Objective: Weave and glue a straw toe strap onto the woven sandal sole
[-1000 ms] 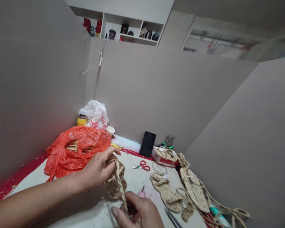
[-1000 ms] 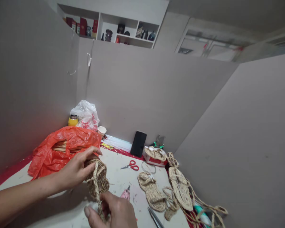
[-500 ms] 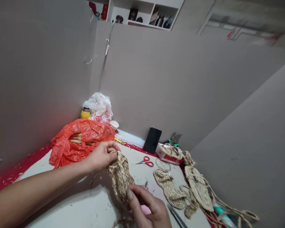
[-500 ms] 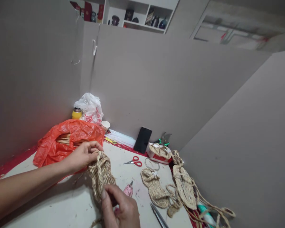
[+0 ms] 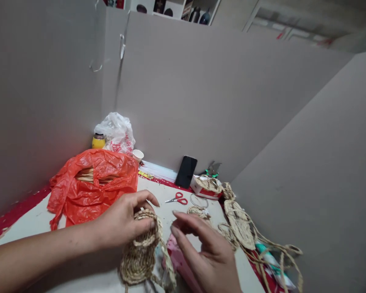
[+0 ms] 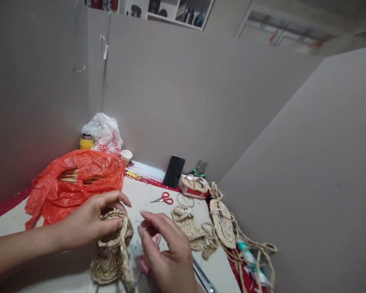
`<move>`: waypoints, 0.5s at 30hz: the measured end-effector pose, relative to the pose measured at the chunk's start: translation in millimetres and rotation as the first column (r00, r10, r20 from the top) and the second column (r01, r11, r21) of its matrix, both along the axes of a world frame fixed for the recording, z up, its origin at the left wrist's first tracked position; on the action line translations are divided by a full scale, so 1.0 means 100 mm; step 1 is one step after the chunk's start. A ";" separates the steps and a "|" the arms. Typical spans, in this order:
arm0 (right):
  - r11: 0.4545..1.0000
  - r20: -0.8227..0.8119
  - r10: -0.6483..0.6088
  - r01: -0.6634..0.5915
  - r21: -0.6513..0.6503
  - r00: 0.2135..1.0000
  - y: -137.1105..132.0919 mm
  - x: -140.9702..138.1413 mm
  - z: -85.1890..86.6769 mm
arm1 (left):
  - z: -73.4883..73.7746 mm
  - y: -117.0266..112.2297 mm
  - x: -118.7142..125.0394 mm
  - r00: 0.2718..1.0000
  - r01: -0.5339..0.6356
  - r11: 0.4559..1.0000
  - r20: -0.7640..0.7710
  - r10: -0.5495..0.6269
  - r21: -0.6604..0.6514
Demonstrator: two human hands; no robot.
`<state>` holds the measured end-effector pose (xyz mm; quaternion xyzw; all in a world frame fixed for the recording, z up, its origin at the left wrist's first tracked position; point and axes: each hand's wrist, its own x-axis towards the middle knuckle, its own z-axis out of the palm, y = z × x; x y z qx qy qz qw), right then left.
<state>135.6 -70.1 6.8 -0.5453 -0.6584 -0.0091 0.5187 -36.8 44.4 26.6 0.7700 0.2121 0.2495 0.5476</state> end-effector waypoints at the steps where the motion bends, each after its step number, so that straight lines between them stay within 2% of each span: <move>1: 0.997 0.023 0.081 -0.081 -0.016 0.996 0.01 -0.01 0.00 | 0.00 -0.03 0.00 1.000 0.026 1.000 -0.009 -0.026 -0.005; 3: 0.977 0.049 0.211 -0.209 -0.044 0.976 0.02 -0.04 0.01 | 0.01 -0.08 -0.01 0.998 0.063 0.998 -0.029 -0.062 0.012; 5: 0.957 0.056 0.287 -0.284 -0.058 0.956 0.02 -0.04 0.02 | 0.00 -0.12 -0.02 0.996 0.076 0.995 -0.050 -0.073 0.058; 10: 0.938 0.062 0.330 -0.320 -0.133 0.942 0.01 -0.03 0.03 | -0.03 -0.14 -0.02 0.995 0.065 0.991 -0.081 -0.056 0.113; 13: 0.941 0.010 0.293 -0.286 -0.178 0.956 0.01 -0.03 0.05 | -0.02 -0.12 -0.01 0.993 0.083 0.997 -0.089 -0.082 0.006; 15: 0.941 -0.100 0.248 -0.264 -0.212 0.964 0.01 -0.01 0.06 | -0.01 -0.09 0.00 0.988 0.119 0.986 -0.087 -0.130 -0.113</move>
